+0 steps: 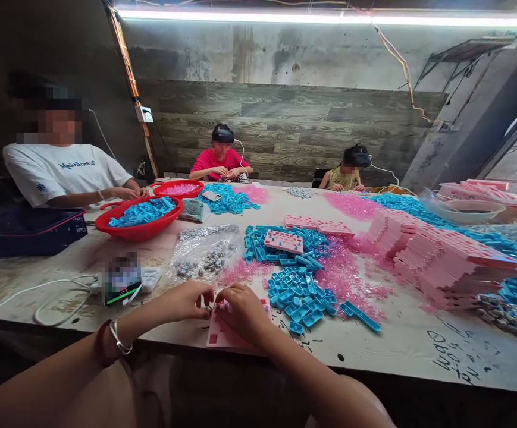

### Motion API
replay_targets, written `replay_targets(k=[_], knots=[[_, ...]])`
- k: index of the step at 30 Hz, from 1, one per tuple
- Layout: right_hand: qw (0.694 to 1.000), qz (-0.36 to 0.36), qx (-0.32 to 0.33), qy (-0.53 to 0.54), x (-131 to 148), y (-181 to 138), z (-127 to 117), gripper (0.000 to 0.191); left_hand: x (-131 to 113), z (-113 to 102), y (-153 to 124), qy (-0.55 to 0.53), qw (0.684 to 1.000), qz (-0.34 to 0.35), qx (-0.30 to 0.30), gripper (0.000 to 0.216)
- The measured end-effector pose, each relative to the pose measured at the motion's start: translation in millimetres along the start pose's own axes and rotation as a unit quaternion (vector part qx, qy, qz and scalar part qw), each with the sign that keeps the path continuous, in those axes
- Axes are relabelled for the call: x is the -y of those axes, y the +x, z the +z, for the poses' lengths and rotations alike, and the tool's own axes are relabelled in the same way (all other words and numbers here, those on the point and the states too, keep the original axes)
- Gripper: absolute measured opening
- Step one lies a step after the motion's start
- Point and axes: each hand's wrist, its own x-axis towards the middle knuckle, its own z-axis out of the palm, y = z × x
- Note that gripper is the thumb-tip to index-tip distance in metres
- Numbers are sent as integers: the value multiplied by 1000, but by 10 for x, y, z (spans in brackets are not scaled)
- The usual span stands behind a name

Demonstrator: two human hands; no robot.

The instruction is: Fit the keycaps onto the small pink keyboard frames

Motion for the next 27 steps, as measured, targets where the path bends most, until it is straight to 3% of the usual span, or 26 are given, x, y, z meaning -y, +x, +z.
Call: replay_targets(k=[7, 13, 19, 23, 27], knots=[[999, 10, -8, 51, -4, -8, 14, 12, 21, 8, 16, -20, 999, 22, -13, 22], [996, -33, -28, 83, -121, -17, 99, 2, -18, 58, 37, -47, 998, 25, -31, 23], [993, -45, -20, 108, -153, -23, 99, 10, 2, 95, 89, -11, 998, 48, -40, 24], [991, -38, -13, 127, -184, 3, 109, 14, 43, 43, 139, 9, 997, 76, -11, 20], [990, -49, -2, 130, -195, 46, 91, 14, 82, 11, 187, -41, 995, 88, 22, 12]])
